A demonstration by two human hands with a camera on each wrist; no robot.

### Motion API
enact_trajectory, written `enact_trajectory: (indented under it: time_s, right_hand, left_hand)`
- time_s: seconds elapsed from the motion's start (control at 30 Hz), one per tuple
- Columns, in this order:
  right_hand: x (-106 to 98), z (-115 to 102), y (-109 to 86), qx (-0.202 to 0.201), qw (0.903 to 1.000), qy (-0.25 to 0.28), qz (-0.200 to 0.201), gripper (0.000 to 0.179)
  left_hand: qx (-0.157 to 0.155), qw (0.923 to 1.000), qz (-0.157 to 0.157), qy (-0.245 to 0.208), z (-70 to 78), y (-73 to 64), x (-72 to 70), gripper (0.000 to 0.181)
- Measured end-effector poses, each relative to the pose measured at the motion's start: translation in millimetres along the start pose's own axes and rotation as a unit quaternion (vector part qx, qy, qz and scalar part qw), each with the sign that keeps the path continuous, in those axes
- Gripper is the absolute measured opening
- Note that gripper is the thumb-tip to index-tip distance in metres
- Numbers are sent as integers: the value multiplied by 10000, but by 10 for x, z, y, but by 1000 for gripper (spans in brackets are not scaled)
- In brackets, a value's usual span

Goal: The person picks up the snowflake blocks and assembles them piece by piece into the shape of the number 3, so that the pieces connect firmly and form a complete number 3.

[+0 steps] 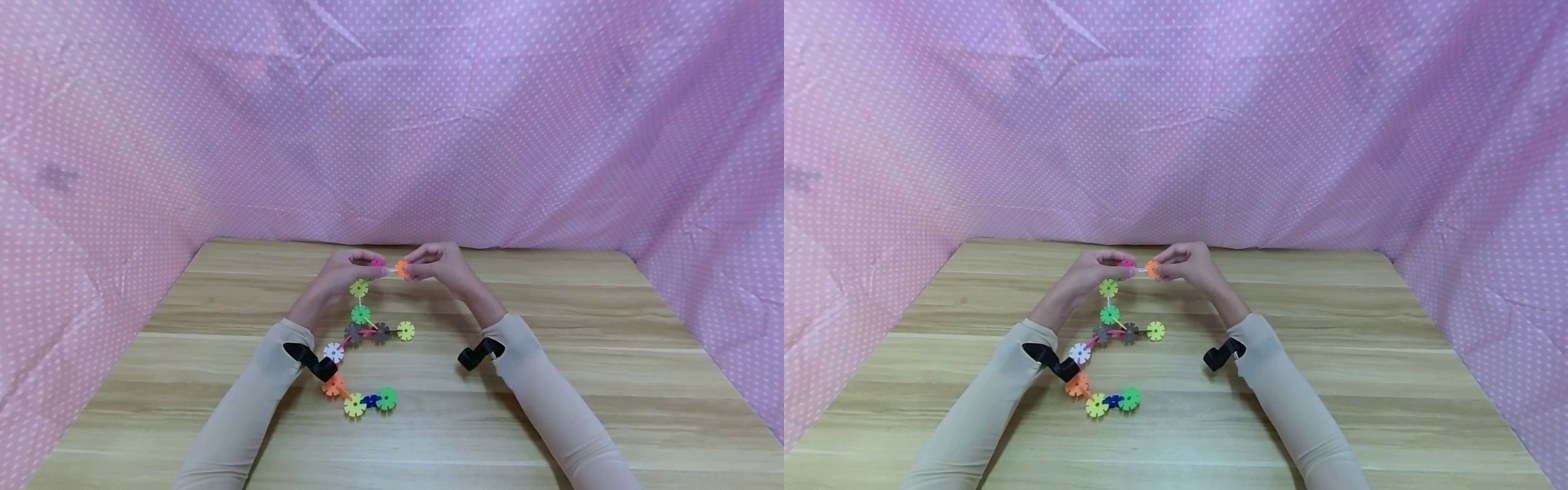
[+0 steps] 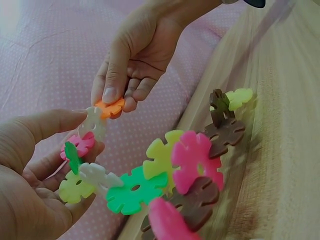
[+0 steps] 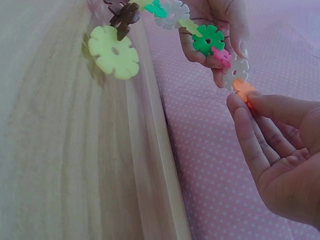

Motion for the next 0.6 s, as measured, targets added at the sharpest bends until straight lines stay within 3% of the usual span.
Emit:
enact_trajectory:
  time_s: [0.2,0.6]
  right_hand:
    - [-20,-19,-9,-150,9998,-92,4,17]
    - [-39,-32,-16,-336,9994,91,50,20]
  left_hand:
    - [-32,9999,57,127,21,-12,20,46]
    - [82,9999,80,50,47,-18,36,41]
Point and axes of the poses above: each hand's wrist, its own y-axis towards the middle knuckle, its own x-axis out of the palm, z = x × y, the point moved 7 cm from there along y, towards the middle knuckle, and after that the axes turned 14 degrees about -y, right-handed, at the moved point
